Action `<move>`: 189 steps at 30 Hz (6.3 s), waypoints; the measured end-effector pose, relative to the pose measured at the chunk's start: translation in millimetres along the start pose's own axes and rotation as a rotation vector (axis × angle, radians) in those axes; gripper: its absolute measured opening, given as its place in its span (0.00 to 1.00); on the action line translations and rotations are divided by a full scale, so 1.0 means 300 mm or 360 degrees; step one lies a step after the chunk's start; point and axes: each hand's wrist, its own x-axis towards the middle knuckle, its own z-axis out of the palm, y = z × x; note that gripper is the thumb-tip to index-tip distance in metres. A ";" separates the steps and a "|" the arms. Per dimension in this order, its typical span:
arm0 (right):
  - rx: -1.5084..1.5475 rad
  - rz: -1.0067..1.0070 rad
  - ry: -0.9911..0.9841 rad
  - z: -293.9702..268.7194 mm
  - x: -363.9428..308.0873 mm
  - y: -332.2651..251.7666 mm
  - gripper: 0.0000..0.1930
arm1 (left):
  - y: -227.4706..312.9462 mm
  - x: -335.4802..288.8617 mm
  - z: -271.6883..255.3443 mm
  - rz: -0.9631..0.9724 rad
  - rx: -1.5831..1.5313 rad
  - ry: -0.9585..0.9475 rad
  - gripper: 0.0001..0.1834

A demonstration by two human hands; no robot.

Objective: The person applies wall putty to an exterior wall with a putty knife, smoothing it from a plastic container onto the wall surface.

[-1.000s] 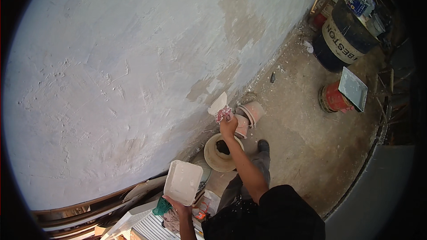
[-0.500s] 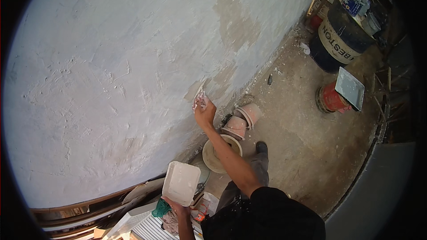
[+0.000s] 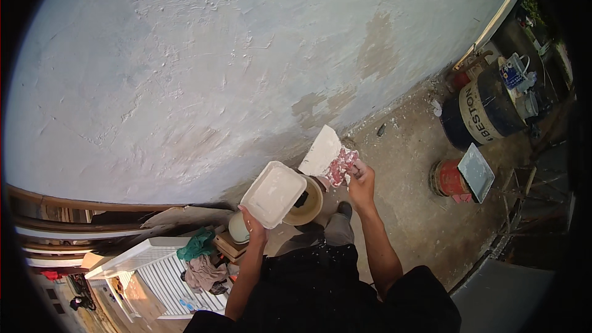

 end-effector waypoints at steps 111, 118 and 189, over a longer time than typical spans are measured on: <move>0.0466 0.0585 0.0020 0.129 -0.257 0.137 0.16 | -0.168 -0.022 0.139 0.0616 0.0568 0.0096 0.27; 0.0292 0.0384 -0.0073 0.059 -0.241 0.185 0.18 | -0.092 -0.028 0.182 0.0319 -0.0064 0.0067 0.32; 0.0529 0.0712 0.0215 0.726 0.251 0.414 0.13 | 0.048 -0.283 -0.318 0.0524 -0.0328 0.0577 0.37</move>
